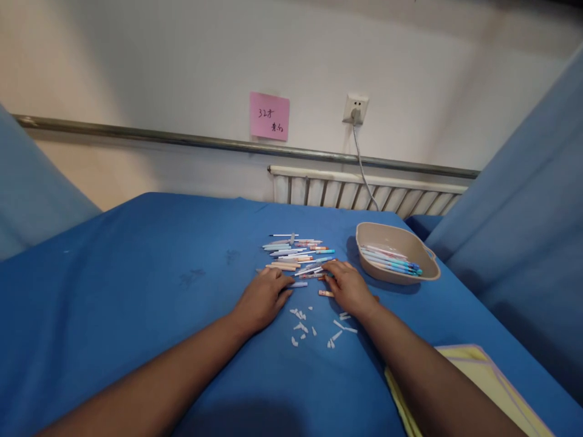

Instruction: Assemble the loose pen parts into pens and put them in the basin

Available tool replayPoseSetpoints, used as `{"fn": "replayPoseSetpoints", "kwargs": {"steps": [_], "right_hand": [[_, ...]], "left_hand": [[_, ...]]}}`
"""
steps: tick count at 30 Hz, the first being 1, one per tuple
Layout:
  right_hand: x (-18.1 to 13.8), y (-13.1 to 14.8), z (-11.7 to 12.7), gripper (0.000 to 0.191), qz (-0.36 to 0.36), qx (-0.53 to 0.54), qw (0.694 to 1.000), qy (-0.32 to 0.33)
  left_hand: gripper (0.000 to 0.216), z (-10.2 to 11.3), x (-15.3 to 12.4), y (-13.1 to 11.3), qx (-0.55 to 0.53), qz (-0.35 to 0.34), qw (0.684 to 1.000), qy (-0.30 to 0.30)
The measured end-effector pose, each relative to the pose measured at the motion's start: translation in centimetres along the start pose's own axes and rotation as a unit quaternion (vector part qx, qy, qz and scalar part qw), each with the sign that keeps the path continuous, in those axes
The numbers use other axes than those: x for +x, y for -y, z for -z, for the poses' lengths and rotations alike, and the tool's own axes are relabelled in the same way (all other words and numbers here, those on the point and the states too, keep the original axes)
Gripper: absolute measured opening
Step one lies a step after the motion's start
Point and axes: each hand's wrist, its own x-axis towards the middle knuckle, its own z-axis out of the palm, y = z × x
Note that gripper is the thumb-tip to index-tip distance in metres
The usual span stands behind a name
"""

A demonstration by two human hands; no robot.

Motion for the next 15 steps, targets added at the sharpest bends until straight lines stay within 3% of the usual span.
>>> {"fn": "replayPoseSetpoints", "kwargs": {"steps": [7, 11, 15], "right_hand": [[-0.2, 0.5, 1.1, 0.025, -0.004, -0.054, 0.998, 0.033], [-0.4, 0.8, 1.2, 0.021, -0.013, -0.066, 0.996, 0.055], [-0.5, 0.5, 0.9, 0.019, -0.024, -0.057, 0.996, 0.062]], "left_hand": [[0.009, -0.1, -0.2, -0.1, -0.051, -0.002, 0.999, -0.002], [0.011, -0.4, -0.4, 0.2, -0.061, 0.021, 0.998, 0.009], [0.019, -0.3, -0.8, 0.4, -0.079, 0.0, 0.997, 0.004]]}}
